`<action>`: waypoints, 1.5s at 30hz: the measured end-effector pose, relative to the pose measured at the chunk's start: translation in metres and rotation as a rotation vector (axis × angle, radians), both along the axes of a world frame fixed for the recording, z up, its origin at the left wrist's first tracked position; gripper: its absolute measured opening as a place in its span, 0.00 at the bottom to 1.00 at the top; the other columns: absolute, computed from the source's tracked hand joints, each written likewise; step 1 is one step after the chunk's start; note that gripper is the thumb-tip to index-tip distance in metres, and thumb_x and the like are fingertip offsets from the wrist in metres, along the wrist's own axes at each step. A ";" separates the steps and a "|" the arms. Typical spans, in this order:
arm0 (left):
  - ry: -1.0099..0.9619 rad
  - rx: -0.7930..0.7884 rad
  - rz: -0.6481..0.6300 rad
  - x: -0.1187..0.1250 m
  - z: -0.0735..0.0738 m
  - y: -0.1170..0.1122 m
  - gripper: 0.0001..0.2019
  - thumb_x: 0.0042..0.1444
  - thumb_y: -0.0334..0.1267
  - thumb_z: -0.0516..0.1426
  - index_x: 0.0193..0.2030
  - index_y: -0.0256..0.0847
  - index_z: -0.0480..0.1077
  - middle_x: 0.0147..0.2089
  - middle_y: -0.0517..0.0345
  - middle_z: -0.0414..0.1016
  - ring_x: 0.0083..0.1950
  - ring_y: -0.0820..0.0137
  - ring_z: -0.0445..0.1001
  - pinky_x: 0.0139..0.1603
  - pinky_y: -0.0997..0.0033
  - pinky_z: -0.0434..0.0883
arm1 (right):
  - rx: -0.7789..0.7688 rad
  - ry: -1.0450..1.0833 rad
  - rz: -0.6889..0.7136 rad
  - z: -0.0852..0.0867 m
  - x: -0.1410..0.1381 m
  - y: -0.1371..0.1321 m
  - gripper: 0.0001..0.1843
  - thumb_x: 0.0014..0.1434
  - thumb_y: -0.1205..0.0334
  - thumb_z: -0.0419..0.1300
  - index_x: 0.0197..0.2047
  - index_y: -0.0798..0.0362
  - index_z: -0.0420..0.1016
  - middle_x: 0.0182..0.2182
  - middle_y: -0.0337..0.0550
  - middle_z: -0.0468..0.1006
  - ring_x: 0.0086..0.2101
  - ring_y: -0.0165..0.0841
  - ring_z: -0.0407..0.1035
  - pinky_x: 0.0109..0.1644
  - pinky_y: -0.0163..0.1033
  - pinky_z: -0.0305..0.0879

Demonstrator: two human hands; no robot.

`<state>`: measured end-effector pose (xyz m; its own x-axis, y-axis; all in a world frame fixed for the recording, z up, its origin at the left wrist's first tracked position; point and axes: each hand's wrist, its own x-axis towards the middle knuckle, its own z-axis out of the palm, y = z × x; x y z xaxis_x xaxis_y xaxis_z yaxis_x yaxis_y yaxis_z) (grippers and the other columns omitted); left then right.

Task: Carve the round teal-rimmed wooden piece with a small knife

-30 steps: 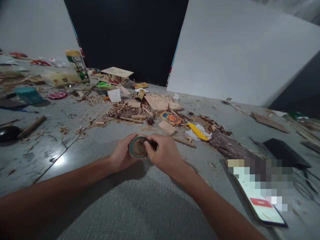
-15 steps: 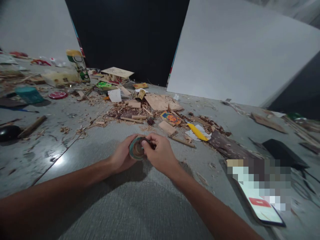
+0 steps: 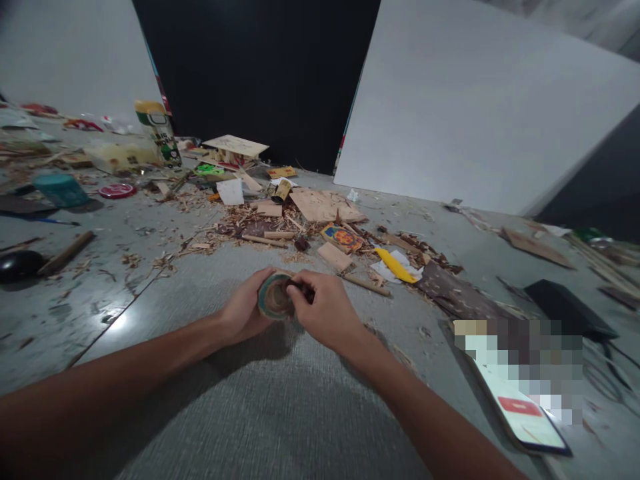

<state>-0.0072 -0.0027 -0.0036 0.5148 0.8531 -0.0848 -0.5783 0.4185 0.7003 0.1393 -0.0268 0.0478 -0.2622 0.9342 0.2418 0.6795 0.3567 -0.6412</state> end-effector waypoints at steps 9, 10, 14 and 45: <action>-0.004 -0.056 0.001 0.003 0.004 0.000 0.20 0.65 0.42 0.48 0.27 0.36 0.73 0.25 0.54 0.70 0.26 0.70 0.67 0.31 0.70 0.66 | -0.031 -0.013 -0.002 0.005 -0.001 -0.001 0.09 0.58 0.68 0.56 0.26 0.54 0.70 0.19 0.36 0.68 0.22 0.27 0.59 0.26 0.34 0.51; -0.004 -0.055 0.004 0.003 0.005 -0.001 0.20 0.65 0.41 0.48 0.27 0.36 0.73 0.25 0.54 0.71 0.26 0.70 0.67 0.32 0.70 0.66 | -0.030 -0.008 -0.005 0.005 0.000 -0.001 0.09 0.58 0.67 0.56 0.27 0.54 0.70 0.18 0.35 0.67 0.22 0.27 0.58 0.25 0.34 0.51; -0.006 -0.055 0.029 0.004 0.009 -0.004 0.21 0.66 0.38 0.45 0.28 0.34 0.73 0.27 0.52 0.73 0.29 0.71 0.68 0.37 0.70 0.67 | -0.026 0.019 -0.011 0.005 0.001 -0.002 0.08 0.58 0.66 0.56 0.27 0.54 0.72 0.19 0.36 0.67 0.21 0.27 0.58 0.25 0.34 0.51; 0.008 -0.083 0.064 0.004 0.008 -0.005 0.19 0.66 0.40 0.48 0.29 0.35 0.73 0.28 0.55 0.72 0.29 0.72 0.67 0.37 0.71 0.67 | -0.017 0.034 -0.049 0.002 0.005 0.004 0.10 0.57 0.65 0.57 0.24 0.53 0.67 0.19 0.36 0.67 0.22 0.27 0.59 0.25 0.33 0.52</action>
<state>-0.0032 -0.0076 0.0045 0.4587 0.8740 -0.1602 -0.6000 0.4377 0.6696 0.1444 -0.0223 0.0497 -0.2082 0.9496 0.2343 0.6732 0.3130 -0.6700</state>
